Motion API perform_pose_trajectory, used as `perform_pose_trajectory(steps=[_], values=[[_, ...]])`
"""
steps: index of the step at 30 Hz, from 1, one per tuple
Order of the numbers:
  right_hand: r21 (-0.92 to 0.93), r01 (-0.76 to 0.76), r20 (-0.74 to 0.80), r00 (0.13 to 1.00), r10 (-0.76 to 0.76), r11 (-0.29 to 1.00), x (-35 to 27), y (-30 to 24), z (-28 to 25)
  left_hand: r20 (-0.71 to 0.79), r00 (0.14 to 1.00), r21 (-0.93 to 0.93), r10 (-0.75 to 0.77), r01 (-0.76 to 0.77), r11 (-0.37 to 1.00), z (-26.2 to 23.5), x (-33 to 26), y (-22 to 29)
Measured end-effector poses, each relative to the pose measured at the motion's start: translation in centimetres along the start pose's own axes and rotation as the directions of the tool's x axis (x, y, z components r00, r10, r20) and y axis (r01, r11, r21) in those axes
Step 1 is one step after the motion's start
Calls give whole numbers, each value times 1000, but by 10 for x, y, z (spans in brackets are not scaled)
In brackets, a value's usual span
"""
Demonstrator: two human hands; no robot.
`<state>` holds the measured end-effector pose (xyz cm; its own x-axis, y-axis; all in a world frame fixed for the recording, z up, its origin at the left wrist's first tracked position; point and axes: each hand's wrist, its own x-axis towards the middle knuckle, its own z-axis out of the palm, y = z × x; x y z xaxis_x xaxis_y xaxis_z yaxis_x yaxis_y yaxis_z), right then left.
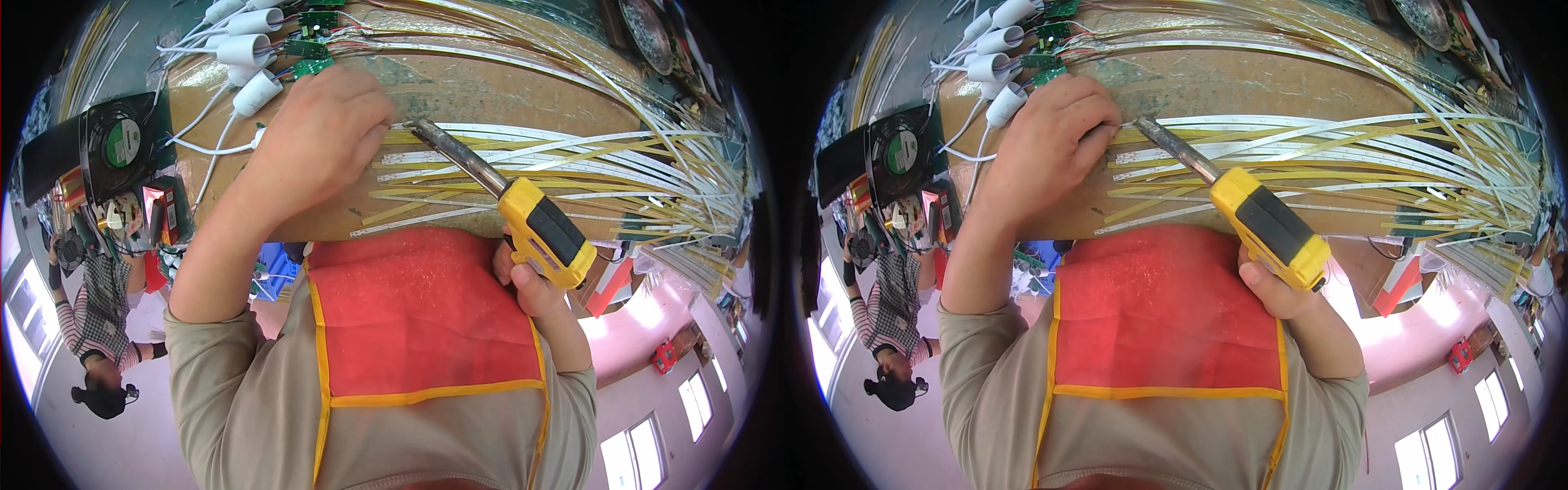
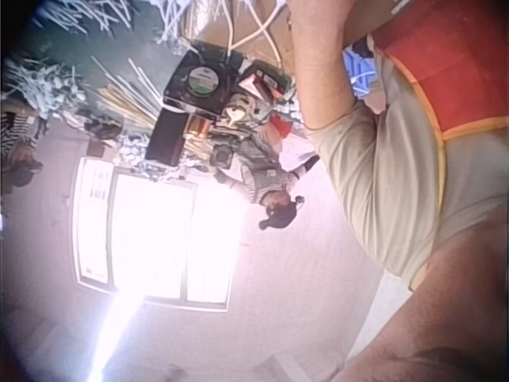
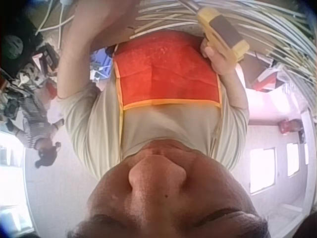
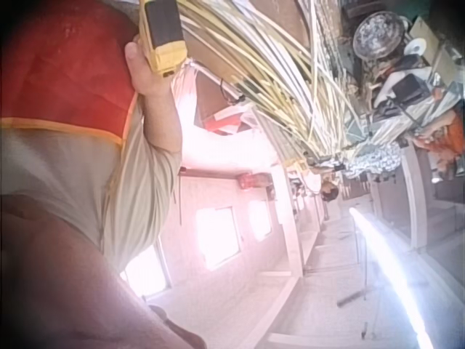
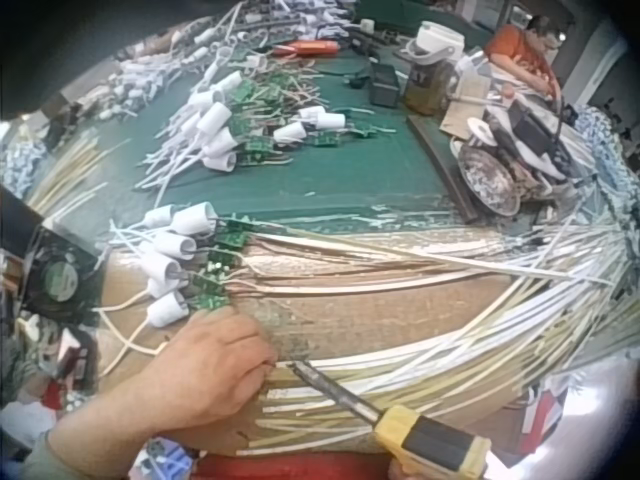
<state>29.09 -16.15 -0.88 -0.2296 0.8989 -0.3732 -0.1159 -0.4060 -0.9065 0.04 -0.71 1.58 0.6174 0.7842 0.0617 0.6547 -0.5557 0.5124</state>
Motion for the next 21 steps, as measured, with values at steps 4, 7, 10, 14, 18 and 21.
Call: perform_pose_trajectory(steps=[4,7,10,14,18,21], values=[[-13,-15,-15,1000,14,1000,0,1,2,-2,1000,-3,1,-1,1000,0,0,0],[-8,-19,-10,1000,19,1000,2,0,3,12,1000,-3,-5,5,1000,-1,0,1],[-8,-29,-12,1000,29,1000,3,-2,4,15,1000,-6,-4,4,1000,-1,1,0],[-2,-32,-10,999,32,999,2,-1,3,14,1000,-13,0,0,1000,1,1,-2],[51,-53,66,997,50,997,3,-8,-2,6,1000,-22,2,-1,1000,1,1,-1],[77,-16,64,998,11,997,3,-6,-2,3,1000,-26,3,-2,1000,1,1,-1]])
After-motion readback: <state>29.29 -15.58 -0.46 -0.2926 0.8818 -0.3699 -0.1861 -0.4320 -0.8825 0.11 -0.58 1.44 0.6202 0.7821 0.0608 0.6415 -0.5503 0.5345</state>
